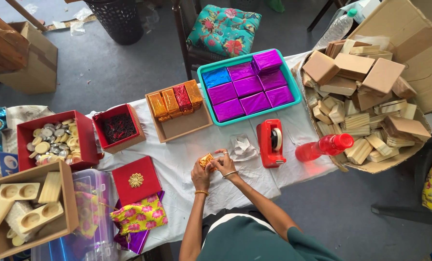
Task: The person is wrapping items in foil and colored paper and placing them into wooden and decorative gift boxes.
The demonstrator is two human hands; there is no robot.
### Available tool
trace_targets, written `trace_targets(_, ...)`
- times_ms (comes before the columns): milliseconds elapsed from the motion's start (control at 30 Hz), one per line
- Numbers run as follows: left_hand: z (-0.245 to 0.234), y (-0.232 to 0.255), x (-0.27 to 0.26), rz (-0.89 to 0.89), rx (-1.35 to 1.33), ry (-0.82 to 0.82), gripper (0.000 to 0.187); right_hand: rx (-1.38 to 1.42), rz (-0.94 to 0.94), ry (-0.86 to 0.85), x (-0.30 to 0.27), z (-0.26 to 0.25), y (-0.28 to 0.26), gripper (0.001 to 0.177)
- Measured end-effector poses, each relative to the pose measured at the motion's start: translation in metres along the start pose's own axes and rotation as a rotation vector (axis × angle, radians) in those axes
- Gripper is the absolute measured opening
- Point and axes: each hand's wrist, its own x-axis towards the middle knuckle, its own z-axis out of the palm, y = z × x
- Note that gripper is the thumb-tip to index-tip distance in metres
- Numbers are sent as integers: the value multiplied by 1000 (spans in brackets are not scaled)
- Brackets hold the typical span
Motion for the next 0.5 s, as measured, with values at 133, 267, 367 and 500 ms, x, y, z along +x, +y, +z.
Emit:
trace_targets(133, -3, 1, 1, 30, 2, 4, 64, -48, -47, 76, 4, 5, -3, 48)
trace_targets(267, 1, -5, 1, 30, 13, -10, 62, -232, 1, 89, 11, 4, -13, 50)
trace_targets(367, 5, -12, 1, 57, 50, 2, 63, -240, 54, 44, 19, 0, -14, 52)
trace_targets(500, 3, -9, 0, 89, 83, 8, 61, -365, 73, -46, 33, -4, -12, 53)
